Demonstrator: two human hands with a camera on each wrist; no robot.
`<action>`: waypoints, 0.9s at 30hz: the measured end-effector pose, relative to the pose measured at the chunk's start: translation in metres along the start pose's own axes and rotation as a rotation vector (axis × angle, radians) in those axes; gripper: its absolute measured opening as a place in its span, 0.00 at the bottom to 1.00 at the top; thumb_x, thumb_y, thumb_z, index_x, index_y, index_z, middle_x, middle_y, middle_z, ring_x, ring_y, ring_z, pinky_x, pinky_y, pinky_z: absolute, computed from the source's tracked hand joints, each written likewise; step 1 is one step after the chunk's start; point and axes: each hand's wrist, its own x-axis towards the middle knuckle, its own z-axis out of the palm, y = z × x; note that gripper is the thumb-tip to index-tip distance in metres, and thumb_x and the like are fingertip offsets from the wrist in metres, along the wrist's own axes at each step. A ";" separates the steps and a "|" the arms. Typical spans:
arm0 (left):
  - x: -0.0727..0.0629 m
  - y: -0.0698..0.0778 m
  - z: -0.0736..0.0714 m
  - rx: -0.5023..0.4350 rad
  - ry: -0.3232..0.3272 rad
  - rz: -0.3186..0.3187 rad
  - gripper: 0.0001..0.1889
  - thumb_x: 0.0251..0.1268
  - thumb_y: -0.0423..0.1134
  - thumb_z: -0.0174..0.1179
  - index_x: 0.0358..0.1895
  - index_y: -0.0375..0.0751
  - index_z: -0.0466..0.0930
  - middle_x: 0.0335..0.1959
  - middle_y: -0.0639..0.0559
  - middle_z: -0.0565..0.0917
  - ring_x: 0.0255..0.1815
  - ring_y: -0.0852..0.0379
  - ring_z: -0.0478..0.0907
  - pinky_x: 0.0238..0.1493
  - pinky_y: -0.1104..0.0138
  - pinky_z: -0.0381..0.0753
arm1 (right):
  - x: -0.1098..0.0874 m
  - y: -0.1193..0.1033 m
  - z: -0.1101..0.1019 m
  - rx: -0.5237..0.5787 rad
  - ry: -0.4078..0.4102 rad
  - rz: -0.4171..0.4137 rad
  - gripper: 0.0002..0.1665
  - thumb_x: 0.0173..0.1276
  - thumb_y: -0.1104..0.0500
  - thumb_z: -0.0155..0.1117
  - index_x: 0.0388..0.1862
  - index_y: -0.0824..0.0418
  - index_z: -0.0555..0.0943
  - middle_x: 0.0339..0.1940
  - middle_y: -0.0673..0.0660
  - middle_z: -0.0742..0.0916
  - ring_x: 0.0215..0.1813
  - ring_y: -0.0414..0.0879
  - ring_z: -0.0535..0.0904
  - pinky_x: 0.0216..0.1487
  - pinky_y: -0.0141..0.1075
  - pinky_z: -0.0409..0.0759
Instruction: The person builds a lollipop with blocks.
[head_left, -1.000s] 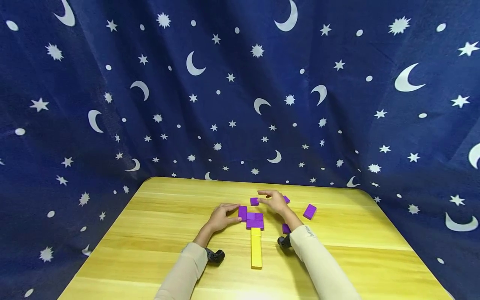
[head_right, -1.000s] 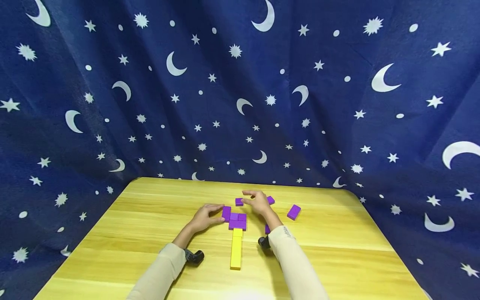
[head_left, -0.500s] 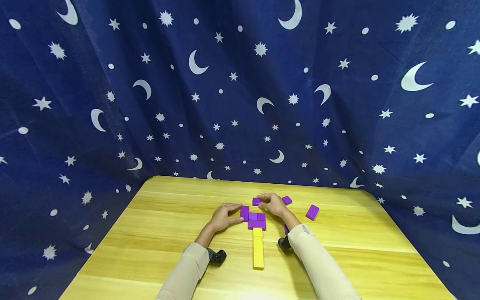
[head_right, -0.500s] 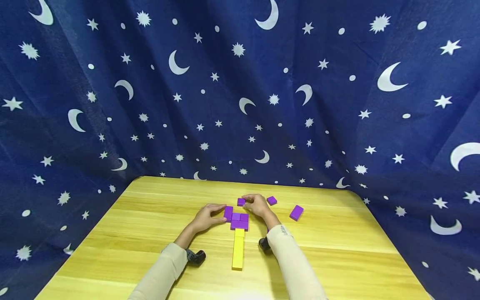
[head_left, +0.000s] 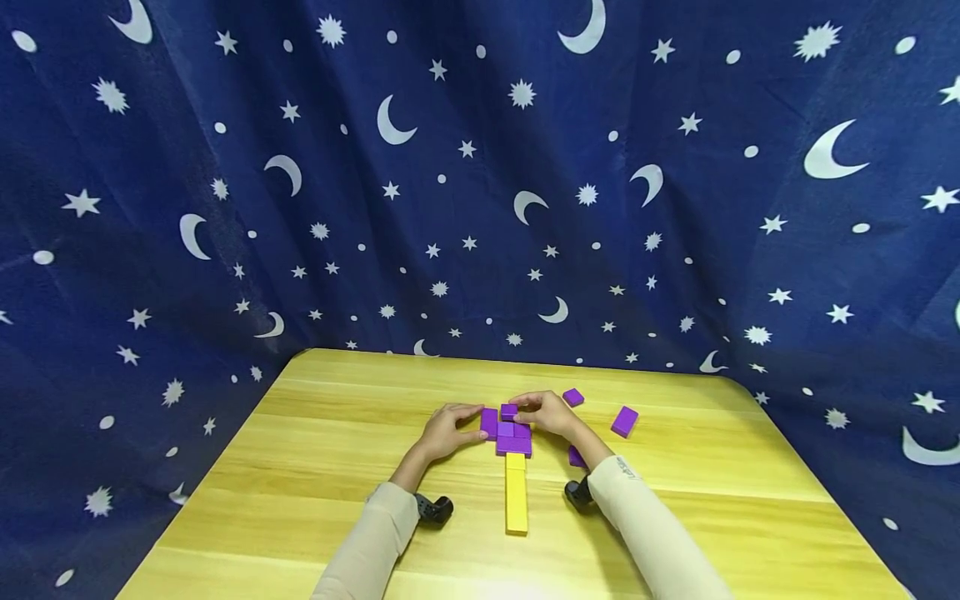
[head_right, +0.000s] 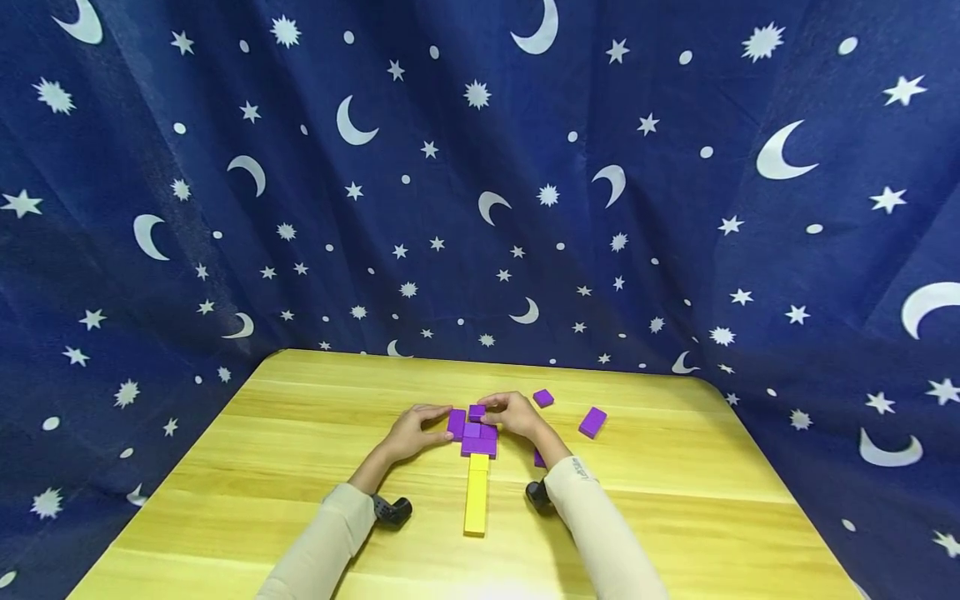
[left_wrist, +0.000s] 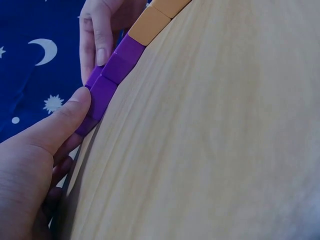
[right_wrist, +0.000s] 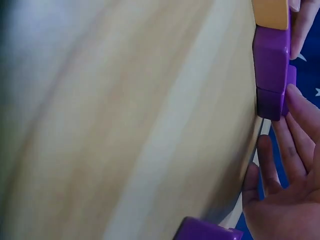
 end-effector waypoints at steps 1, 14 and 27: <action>0.000 0.000 -0.001 0.003 -0.001 -0.001 0.31 0.55 0.55 0.62 0.61 0.43 0.73 0.58 0.51 0.75 0.60 0.48 0.67 0.60 0.51 0.62 | 0.000 -0.001 0.000 0.008 -0.007 -0.004 0.19 0.59 0.62 0.67 0.50 0.66 0.80 0.45 0.60 0.84 0.44 0.47 0.77 0.43 0.36 0.74; -0.001 0.000 -0.001 0.000 -0.002 0.008 0.32 0.55 0.56 0.62 0.61 0.43 0.73 0.58 0.51 0.75 0.60 0.48 0.67 0.60 0.51 0.62 | -0.003 -0.007 0.000 0.010 -0.036 0.030 0.19 0.61 0.61 0.66 0.51 0.66 0.80 0.48 0.58 0.84 0.53 0.52 0.76 0.52 0.38 0.74; 0.000 -0.001 0.000 0.014 -0.002 -0.002 0.32 0.55 0.57 0.61 0.61 0.44 0.73 0.58 0.52 0.75 0.60 0.49 0.67 0.60 0.51 0.62 | -0.002 -0.011 0.003 -0.023 -0.046 -0.014 0.16 0.61 0.63 0.65 0.48 0.67 0.81 0.44 0.59 0.85 0.49 0.51 0.78 0.49 0.38 0.75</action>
